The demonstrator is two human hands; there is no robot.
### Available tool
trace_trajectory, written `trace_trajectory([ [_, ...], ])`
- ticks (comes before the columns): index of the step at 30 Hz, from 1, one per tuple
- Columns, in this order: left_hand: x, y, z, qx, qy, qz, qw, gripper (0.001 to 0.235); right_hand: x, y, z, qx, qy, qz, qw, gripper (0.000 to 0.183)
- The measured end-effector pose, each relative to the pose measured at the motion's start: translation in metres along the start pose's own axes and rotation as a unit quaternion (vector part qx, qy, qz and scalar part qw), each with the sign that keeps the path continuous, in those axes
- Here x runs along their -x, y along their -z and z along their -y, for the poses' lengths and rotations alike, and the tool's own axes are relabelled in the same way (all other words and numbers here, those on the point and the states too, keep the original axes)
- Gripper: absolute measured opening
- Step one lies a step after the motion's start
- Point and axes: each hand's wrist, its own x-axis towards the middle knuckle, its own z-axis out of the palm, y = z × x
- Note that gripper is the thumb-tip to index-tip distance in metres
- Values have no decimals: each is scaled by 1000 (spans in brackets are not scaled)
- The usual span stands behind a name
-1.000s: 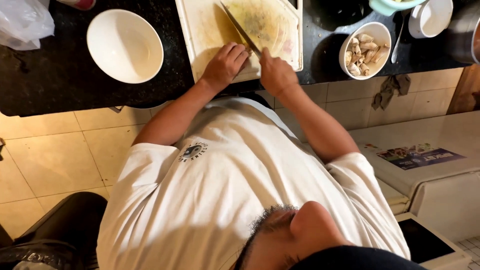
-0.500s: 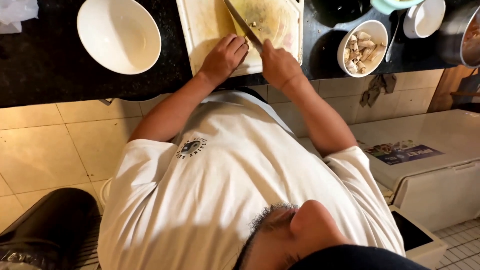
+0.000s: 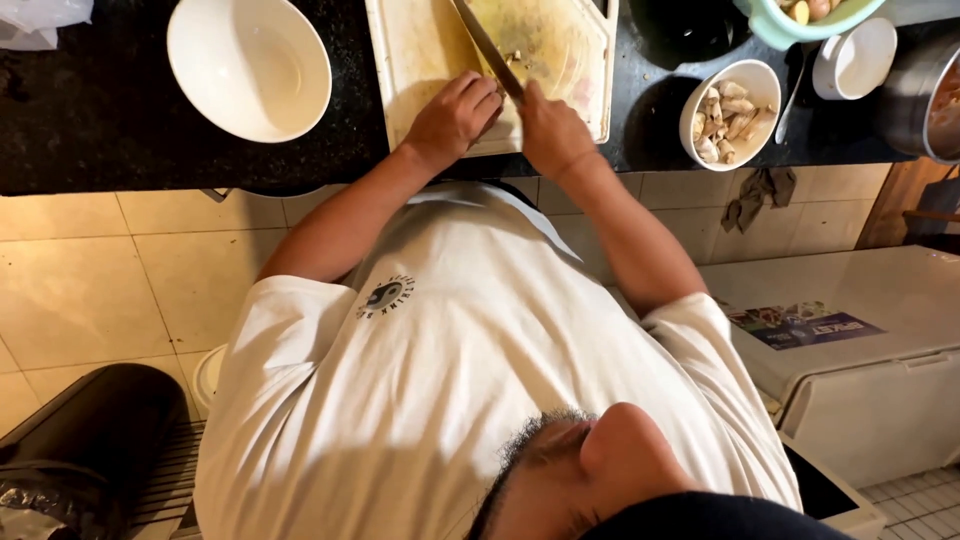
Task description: The person repeatedly chops ginger on a white cutting board using a knife, then scrapes the chopped pieces into a white bowl. The process is repeated several times throughout the clip.
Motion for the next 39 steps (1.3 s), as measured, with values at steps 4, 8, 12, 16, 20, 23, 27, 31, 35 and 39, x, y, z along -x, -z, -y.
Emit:
trace_trajectory([
  [4, 0, 1, -5, -9, 4, 4, 1000, 9, -8, -45, -19, 62, 36, -63, 995, 44],
  [8, 4, -5, -1, 2, 19, 17, 1000, 14, -1, 14, 7, -37, 1, 32, 999, 35],
  [12, 0, -1, -4, 3, 9, -2, 1000, 6, -3, -8, 6, -32, -29, 21, 999, 26],
  [16, 1, -3, -5, -4, 12, -2, 1000, 9, 5, 23, 13, -4, -16, 69, 997, 41],
  [20, -3, 3, -7, 0, 19, 9, 1000, 20, 5, 6, 17, -60, -64, 57, 994, 28],
  [23, -3, 8, -5, -14, -1, -2, 1000, 7, -12, -16, 4, -38, 11, -20, 999, 20],
  [27, 0, 6, -1, 33, -4, 19, 999, 10, -9, -33, -16, 26, 28, -43, 998, 30],
  [31, -2, 8, 2, 82, 43, 97, 991, 9, -11, -28, -9, -40, 29, -33, 998, 35],
  [35, -4, 6, 4, 157, 84, 118, 977, 11, 1, 16, 8, -13, 22, 12, 1000, 18],
  [39, -6, 5, 7, 114, 74, 128, 982, 3, 4, -5, 6, 8, -11, 36, 999, 27],
])
